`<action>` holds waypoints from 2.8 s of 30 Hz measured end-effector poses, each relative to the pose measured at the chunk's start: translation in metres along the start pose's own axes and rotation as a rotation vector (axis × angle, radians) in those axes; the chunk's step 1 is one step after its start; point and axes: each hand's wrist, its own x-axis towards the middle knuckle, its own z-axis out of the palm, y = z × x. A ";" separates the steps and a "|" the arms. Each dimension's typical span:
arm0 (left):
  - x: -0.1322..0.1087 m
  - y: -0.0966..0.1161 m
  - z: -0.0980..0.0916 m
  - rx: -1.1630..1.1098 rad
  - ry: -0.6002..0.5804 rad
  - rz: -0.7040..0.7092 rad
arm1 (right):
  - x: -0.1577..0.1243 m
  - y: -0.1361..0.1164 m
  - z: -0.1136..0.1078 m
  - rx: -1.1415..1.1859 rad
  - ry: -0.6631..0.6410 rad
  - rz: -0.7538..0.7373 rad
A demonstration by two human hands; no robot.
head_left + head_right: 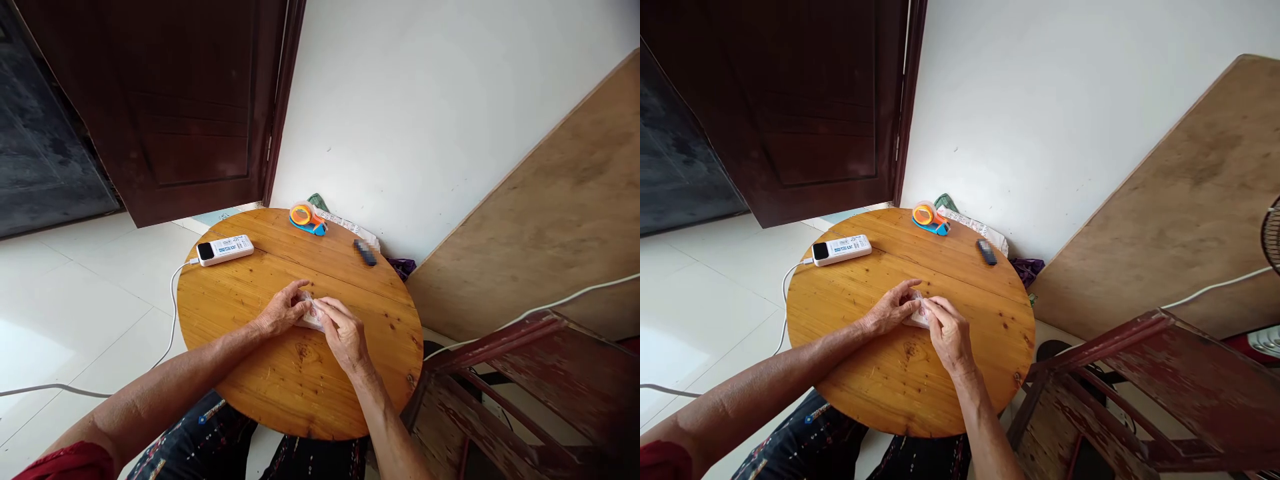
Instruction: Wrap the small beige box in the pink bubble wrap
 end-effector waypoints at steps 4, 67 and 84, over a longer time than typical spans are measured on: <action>0.002 -0.002 -0.001 -0.016 0.009 -0.017 | -0.009 0.005 -0.005 -0.109 -0.078 -0.103; -0.017 0.006 0.000 0.730 0.126 0.407 | -0.019 0.009 0.011 -0.396 0.084 -0.173; -0.005 0.017 -0.024 0.429 0.436 0.044 | -0.015 0.047 0.004 0.439 0.420 0.553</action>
